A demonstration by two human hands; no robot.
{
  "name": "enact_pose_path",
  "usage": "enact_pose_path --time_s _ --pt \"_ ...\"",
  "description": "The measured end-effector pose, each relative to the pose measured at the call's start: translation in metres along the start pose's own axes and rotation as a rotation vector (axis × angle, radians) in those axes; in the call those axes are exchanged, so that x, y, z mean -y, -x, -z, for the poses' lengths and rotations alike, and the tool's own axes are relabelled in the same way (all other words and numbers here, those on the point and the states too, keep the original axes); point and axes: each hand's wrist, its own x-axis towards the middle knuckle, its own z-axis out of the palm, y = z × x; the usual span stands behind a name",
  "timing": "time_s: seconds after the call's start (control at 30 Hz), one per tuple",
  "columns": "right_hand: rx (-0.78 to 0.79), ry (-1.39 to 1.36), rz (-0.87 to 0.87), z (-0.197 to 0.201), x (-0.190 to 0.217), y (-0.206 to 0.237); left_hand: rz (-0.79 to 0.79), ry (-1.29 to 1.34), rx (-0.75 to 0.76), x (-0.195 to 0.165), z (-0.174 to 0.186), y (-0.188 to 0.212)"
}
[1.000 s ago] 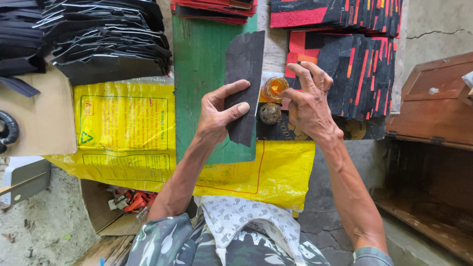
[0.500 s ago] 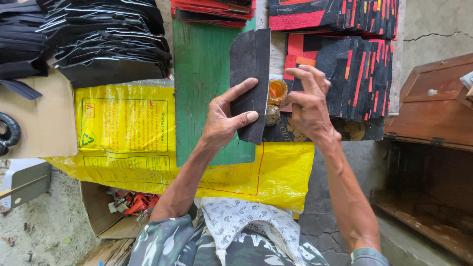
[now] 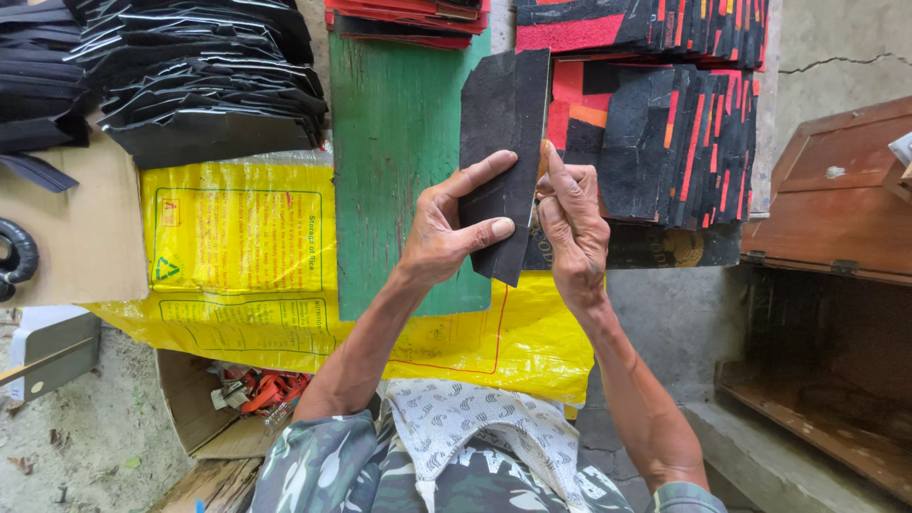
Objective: The person repeatedly picks a black rubber piece and a red-and-black patterned insole, presses them together, and places the assembled pair on a stack. The process is repeated multiple times with consistent hand motions and stacking.
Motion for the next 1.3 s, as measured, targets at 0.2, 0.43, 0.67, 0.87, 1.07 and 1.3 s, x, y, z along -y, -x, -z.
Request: enact_pose_path --time_s 0.2,0.43,0.67,0.87,1.07,1.3 --pt "0.019 0.03 -0.03 0.001 0.001 0.002 -0.011 -0.014 0.0 0.0 0.0 0.0" --pt "0.061 0.158 0.097 -0.003 0.005 0.012 -0.019 -0.02 -0.044 0.0 0.004 -0.003" --pt "0.025 0.36 0.185 -0.004 0.012 0.023 -0.047 0.017 -0.08 0.001 0.004 -0.003" --pt "-0.02 0.553 0.315 -0.002 0.019 0.021 -0.053 0.022 -0.094 0.001 0.005 -0.003" --pt "-0.119 0.541 0.399 0.001 0.021 0.018 -0.061 0.028 -0.097 0.002 0.004 -0.003" --pt "0.043 0.64 0.303 -0.003 0.024 0.012 -0.035 0.031 -0.078 0.0 0.003 -0.004"
